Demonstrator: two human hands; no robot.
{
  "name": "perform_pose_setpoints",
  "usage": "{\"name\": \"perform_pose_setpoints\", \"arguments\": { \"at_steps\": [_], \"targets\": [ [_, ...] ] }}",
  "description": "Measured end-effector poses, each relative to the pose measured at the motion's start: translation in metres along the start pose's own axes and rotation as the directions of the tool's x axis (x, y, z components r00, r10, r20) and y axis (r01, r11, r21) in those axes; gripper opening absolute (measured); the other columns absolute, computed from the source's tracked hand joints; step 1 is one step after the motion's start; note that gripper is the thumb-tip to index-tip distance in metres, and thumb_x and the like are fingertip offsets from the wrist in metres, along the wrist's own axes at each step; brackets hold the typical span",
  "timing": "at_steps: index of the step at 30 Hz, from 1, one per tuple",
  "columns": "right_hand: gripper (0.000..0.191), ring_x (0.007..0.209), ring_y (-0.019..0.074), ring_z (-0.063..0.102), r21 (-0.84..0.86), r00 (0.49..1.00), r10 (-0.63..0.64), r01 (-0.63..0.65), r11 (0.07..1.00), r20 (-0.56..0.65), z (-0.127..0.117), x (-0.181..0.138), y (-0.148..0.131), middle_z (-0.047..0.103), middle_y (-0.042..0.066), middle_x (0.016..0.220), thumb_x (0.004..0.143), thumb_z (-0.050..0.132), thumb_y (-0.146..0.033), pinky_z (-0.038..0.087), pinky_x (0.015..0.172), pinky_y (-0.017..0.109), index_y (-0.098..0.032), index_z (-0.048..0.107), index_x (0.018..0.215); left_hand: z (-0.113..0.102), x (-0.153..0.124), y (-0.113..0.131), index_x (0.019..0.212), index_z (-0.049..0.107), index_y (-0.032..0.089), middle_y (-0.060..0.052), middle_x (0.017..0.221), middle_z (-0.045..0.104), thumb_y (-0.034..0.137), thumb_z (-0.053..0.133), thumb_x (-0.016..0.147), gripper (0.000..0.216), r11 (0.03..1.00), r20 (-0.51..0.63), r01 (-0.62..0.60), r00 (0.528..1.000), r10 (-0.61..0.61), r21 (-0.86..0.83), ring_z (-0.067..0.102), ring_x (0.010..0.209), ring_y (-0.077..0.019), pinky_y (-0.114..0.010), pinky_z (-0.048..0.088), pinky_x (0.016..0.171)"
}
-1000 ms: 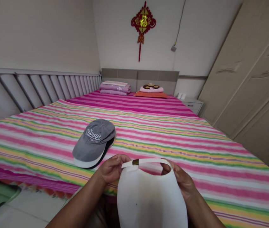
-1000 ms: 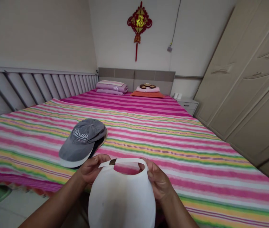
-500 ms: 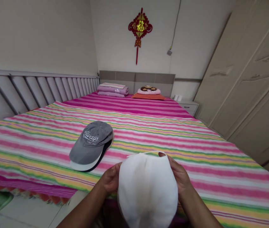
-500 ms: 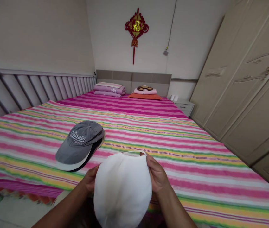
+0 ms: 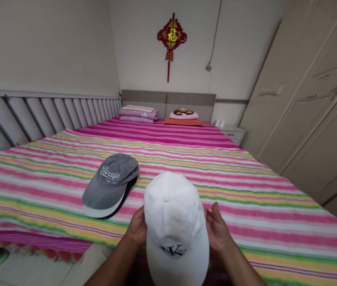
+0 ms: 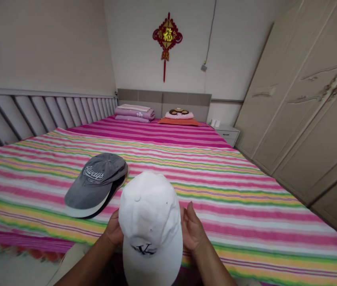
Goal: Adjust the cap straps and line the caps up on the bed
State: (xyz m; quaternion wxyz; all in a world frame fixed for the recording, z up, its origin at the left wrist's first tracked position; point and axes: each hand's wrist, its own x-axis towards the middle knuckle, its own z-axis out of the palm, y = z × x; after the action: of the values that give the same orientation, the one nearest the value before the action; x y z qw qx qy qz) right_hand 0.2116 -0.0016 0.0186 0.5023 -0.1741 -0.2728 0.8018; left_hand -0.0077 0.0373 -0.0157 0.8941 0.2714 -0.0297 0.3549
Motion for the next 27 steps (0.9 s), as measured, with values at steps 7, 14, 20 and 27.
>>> {"name": "perform_pose_setpoints", "arguments": {
  "at_steps": [7,14,20,27],
  "targets": [
    [0.035,0.099,0.0255,0.058,0.139,1.0,-0.019,0.02,0.99,-0.007,0.0,0.007,0.006,0.072,0.004,0.084,0.063,0.068,-0.043,0.033,0.096,0.044,-0.02,0.067,0.09,-0.009,0.002,-0.003,0.106,0.061,0.008,-0.01,0.105,0.063,0.029,0.029,0.087,0.043,0.998,-0.01,-0.021,1.0,0.02,-0.065,0.05,0.111,-0.0222,-0.034,0.022,0.104],
    [0.044,0.104,0.0287,0.055,0.136,1.0,-0.006,0.008,0.991,-0.015,0.0,0.001,0.013,0.071,0.009,0.089,0.071,0.054,-0.054,0.031,0.095,0.05,-0.017,0.066,0.092,-0.01,0.01,-0.001,0.101,0.064,0.01,-0.01,0.096,0.067,0.029,0.028,0.088,0.043,0.994,-0.091,-0.02,0.996,0.011,-0.103,0.053,0.106,-0.0216,-0.036,0.022,0.103],
    [0.045,0.108,0.03,0.051,0.08,0.998,0.025,-0.022,0.997,-0.049,-0.016,-0.005,0.016,0.067,0.01,0.101,0.065,0.059,-0.055,0.027,0.097,0.05,-0.017,0.067,0.086,-0.006,0.024,-0.003,0.095,0.066,0.009,-0.011,0.088,0.069,0.034,0.031,0.087,0.044,0.992,-0.211,0.043,0.975,-0.067,-0.115,0.055,0.104,-0.0239,-0.039,0.024,0.102],
    [0.068,0.114,0.0309,0.045,0.052,0.993,0.099,-0.096,0.994,-0.057,-0.013,-0.005,0.007,0.062,0.011,0.111,0.061,0.051,-0.069,0.021,0.1,0.05,-0.016,0.062,0.103,0.012,0.025,-0.017,0.101,0.064,0.012,-0.011,0.094,0.068,0.04,0.031,0.086,0.046,0.99,-0.133,-0.086,0.989,0.07,-0.112,0.049,0.111,-0.0251,-0.041,0.02,0.102]
  ]
}}
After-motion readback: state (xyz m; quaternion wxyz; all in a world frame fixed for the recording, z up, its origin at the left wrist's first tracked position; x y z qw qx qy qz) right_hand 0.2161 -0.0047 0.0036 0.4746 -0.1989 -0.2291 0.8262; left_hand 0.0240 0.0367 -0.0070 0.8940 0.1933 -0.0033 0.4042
